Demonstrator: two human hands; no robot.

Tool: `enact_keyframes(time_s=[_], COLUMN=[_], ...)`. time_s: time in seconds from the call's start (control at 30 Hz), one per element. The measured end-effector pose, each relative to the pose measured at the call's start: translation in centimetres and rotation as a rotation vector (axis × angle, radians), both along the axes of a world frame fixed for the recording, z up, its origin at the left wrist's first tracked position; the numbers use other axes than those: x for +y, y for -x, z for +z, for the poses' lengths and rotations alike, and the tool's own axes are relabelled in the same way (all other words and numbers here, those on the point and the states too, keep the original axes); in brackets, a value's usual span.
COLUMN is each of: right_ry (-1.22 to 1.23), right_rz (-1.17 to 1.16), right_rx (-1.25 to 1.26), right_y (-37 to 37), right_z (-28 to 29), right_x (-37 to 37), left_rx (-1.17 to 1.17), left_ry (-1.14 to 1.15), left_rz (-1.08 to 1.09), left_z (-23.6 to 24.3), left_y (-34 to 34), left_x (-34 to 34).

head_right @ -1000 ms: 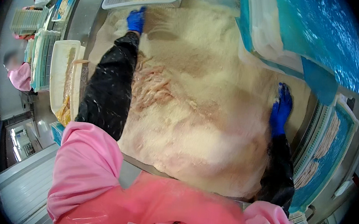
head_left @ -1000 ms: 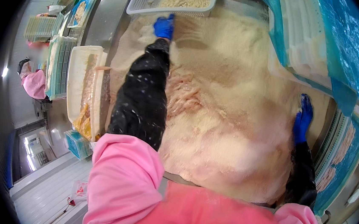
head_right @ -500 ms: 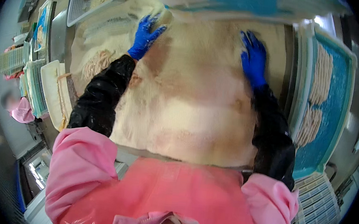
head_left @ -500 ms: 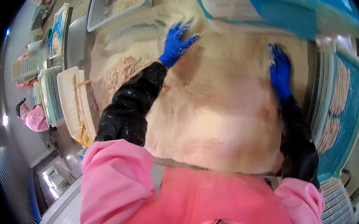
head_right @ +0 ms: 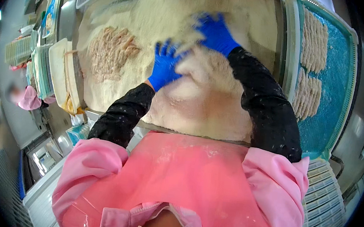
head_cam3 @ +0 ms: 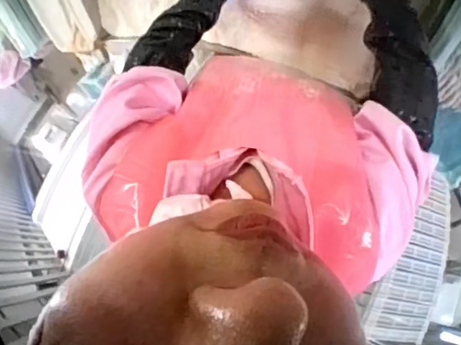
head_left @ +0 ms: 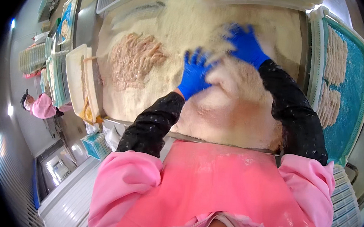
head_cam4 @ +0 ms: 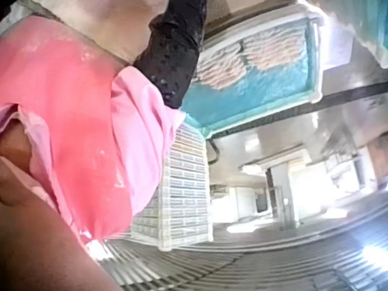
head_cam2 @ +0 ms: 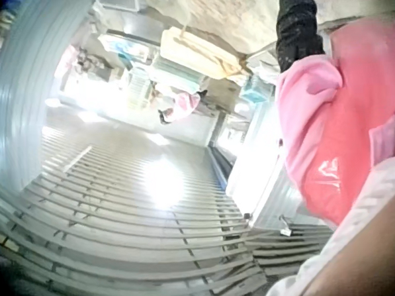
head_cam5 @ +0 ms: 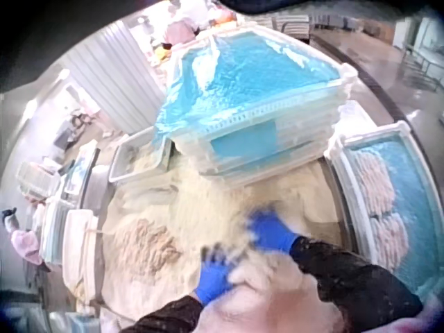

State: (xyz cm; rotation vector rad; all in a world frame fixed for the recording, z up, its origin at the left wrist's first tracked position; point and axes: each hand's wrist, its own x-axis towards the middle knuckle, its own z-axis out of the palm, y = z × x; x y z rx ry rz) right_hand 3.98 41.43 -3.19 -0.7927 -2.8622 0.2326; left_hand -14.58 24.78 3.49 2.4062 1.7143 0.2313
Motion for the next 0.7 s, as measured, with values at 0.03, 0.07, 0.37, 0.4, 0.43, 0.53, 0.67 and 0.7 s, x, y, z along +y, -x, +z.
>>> enact_keyframes(time_s=[0.03,0.07,0.37,0.4,0.43,0.53,0.67,0.7], right_ry=[-0.04,-0.06,0.373,0.291,0.208,0.508,1.674,1.928], right_rz=[-0.127,-0.274,-0.191,-0.164,-0.148,-0.182,-0.32,-0.407], right_rx=[-0.078,-0.034,0.287,0.262,0.235,0.489,0.908,0.996], right_y=[-1.6,-2.9,-5.3,-4.6,-3.7,0.7,8.2,10.1], right_z=[0.0,1.1,4.1,5.4,7.1,7.7,11.0,11.5], right_x=[1.3,1.2,-14.7,-15.9,-16.9,-18.5,-19.2,-19.2], left_rx=[0.021,-0.005,-0.39,-0.378,-0.18,-0.22,-0.619,-0.657], left_ry=[-0.047,-0.067,0.12,0.128,0.061,-0.06,-0.338,-0.393], left_rz=[0.161,0.195,0.026,0.115,0.162,0.542,0.83,0.862], left_z=[0.1,-0.4,3.2,2.2,3.9,4.2,2.5,2.0], left_y=[0.3,0.4,-1.9,-0.3,1.4,8.7,22.6,26.8], left_x=[0.0,-0.8,-10.7,-13.0,-14.3,-18.1,-16.7,-15.3])
